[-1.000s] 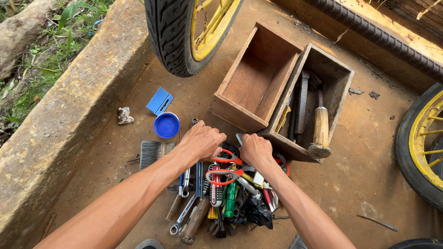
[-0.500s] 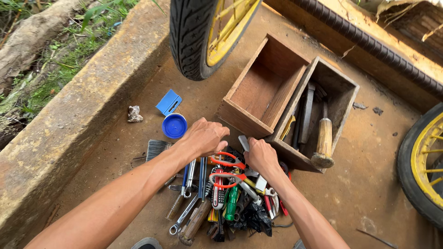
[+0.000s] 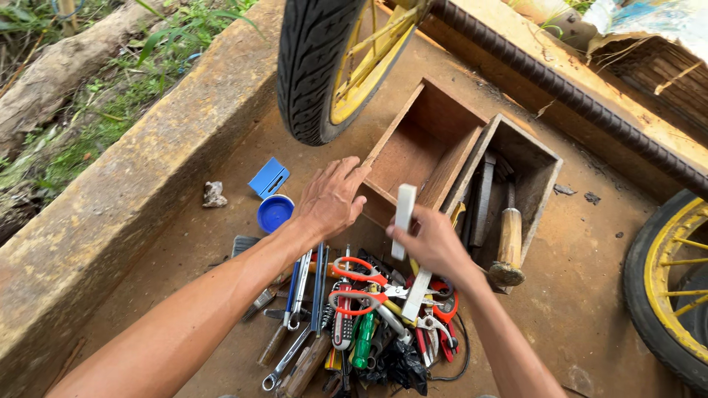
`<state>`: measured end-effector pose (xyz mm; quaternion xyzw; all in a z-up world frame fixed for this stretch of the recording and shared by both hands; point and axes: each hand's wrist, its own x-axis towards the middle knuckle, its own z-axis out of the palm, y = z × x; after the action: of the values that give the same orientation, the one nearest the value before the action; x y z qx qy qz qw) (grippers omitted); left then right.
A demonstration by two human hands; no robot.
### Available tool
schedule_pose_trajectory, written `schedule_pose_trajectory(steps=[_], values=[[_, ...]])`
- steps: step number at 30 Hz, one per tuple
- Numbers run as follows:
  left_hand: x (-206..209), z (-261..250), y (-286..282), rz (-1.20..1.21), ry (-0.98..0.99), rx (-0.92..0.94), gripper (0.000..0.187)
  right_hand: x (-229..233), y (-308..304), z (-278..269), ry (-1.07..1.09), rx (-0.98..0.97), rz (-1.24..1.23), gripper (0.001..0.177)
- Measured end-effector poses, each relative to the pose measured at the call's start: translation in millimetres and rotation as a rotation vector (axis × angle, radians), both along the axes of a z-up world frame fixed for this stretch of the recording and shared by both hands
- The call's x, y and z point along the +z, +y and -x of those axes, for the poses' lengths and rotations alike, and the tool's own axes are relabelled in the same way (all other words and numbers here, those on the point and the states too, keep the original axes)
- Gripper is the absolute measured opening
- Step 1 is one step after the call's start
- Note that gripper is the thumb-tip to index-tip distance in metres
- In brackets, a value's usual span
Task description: The person removes various hand tools, measuring tape, and containers from a wooden box onto the ground, opens a container, and sorts through the tools by hand.
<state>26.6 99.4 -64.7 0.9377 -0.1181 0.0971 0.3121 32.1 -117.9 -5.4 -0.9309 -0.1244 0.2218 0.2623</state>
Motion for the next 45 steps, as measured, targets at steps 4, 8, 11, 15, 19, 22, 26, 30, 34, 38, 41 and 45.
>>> schedule_pose_trajectory(steps=[4, 8, 11, 15, 19, 22, 26, 30, 34, 38, 41, 45], values=[[-3.3, -15.6, -5.8, -0.026, -0.042, 0.001, 0.066, 7.7, -12.1, -24.8, -0.077, -0.059, -0.176, 0.027], [4.0, -30.2, -8.7, -0.036, -0.044, -0.026, 0.075, 11.9, -10.0, -45.3, -0.105, -0.212, -0.249, 0.027], [4.6, -37.4, -10.9, -0.113, 0.054, -0.031, 0.072, 3.0, -2.6, -65.0, -0.094, -0.332, -0.247, 0.027], [-4.6, -44.4, -10.3, -0.14, 0.056, -0.053, 0.059, -21.1, 2.2, -89.5, -0.03, -0.46, -0.284, 0.025], [-15.0, -45.5, -7.3, -0.163, 0.019, -0.067, 0.041, -45.5, 6.4, -110.3, -0.02, -0.435, -0.292, 0.027], [-20.7, -47.8, -7.4, -0.151, -0.065, -0.079, 0.039, -60.7, 14.2, -123.3, 0.023, -0.433, -0.242, 0.049], [-22.6, -50.1, -6.9, -0.139, -0.097, -0.079, 0.04, -81.6, 29.5, -137.0, 0.073, -0.452, -0.221, 0.085], [-21.0, -52.1, -4.4, -0.152, -0.096, -0.105, 0.038, -108.7, 37.3, -152.3, 0.115, -0.475, -0.293, 0.081], [-19.1, -53.3, -2.7, -0.139, -0.12, -0.104, 0.038, -126.8, 41.3, -164.7, 0.136, -0.491, -0.281, 0.08], [-19.3, -54.5, -1.6, -0.127, -0.113, -0.111, 0.038, -130.3, 45.2, -168.2, 0.256, -0.468, -0.252, 0.078], [-21.7, -54.9, -0.8, -0.137, -0.136, -0.114, 0.04, -131.2, 50.5, -167.9, 0.312, -0.494, -0.254, 0.075], [-23.2, -55.8, -0.6, -0.151, -0.122, -0.116, 0.04, -133.8, 54.8, -168.8, 0.387, -0.515, -0.331, 0.069]])
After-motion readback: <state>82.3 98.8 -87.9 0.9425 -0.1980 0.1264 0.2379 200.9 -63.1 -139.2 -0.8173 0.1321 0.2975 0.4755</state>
